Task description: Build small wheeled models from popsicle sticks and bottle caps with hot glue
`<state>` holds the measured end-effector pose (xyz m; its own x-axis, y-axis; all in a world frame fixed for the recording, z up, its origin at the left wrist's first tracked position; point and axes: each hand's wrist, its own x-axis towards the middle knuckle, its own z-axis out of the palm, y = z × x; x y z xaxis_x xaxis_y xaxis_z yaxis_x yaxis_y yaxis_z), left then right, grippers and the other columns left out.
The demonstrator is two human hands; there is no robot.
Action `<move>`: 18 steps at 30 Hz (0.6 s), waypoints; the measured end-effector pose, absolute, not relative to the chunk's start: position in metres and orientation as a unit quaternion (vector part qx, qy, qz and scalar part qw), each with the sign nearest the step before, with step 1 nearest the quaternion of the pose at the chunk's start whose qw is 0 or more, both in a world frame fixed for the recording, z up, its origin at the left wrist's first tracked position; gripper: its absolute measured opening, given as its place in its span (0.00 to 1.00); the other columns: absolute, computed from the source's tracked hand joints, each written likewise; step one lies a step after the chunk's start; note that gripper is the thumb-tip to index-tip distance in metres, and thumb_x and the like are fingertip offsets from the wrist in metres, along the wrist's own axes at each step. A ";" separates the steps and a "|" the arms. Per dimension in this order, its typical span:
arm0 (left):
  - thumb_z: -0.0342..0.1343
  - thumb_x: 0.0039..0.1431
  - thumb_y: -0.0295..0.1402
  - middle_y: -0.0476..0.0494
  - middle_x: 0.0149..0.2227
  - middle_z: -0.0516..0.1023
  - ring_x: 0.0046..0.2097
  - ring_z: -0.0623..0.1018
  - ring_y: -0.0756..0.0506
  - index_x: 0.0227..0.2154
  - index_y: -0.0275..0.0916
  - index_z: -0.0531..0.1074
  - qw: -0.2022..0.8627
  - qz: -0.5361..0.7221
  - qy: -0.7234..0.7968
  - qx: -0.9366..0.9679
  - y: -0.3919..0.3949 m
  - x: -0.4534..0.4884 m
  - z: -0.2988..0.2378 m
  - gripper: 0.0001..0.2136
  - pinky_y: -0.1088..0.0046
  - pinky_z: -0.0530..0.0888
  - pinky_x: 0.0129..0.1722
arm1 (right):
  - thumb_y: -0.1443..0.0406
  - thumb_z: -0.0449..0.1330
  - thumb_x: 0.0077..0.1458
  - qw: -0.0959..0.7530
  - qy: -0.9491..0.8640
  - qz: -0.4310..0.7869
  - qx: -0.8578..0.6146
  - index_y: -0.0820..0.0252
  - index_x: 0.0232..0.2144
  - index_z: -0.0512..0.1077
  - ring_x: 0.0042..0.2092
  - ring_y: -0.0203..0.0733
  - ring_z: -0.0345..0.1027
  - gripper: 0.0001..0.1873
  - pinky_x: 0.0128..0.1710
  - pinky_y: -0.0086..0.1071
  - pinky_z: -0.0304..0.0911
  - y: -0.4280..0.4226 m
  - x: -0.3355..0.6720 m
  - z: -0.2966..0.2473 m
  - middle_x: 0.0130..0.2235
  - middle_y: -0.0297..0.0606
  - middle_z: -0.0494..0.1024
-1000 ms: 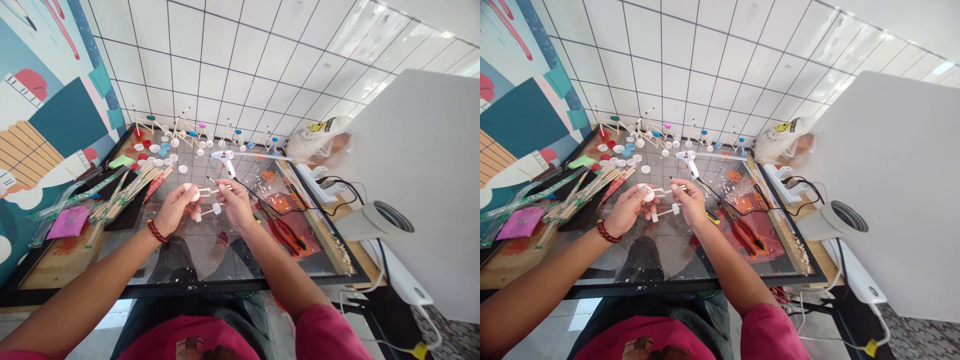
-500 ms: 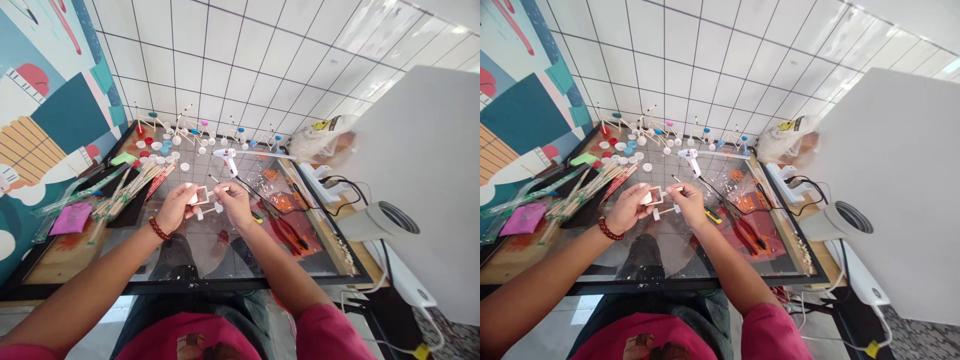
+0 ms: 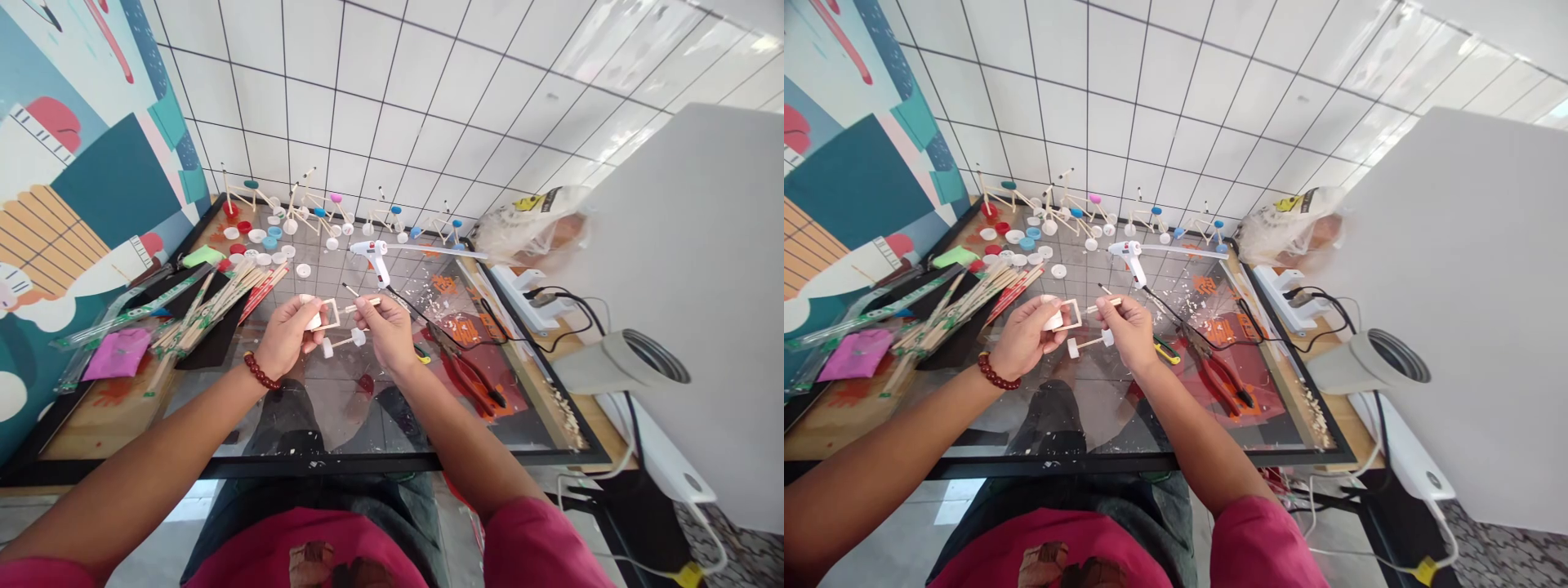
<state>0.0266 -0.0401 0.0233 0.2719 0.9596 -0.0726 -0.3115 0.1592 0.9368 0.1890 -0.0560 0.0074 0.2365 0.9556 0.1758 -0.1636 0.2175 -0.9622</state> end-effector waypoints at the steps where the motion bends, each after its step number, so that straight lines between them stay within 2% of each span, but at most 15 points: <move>1: 0.60 0.53 0.42 0.50 0.25 0.71 0.19 0.67 0.55 0.27 0.35 0.71 0.666 0.475 0.367 0.443 -0.040 0.027 0.023 0.13 0.82 0.57 0.12 | 0.56 0.67 0.49 0.643 -0.444 0.431 -0.451 0.59 0.29 0.75 0.24 0.30 0.63 0.12 0.26 0.26 0.59 -0.056 0.189 0.007 0.23 0.29 0.74; 18: 0.61 0.54 0.43 0.50 0.25 0.71 0.19 0.68 0.55 0.28 0.37 0.70 0.643 0.471 0.370 0.478 -0.041 0.026 0.019 0.13 0.81 0.59 0.12 | 0.56 0.67 0.50 0.615 -0.484 0.425 -0.454 0.58 0.30 0.76 0.23 0.31 0.64 0.12 0.25 0.27 0.61 -0.063 0.187 0.009 0.24 0.30 0.76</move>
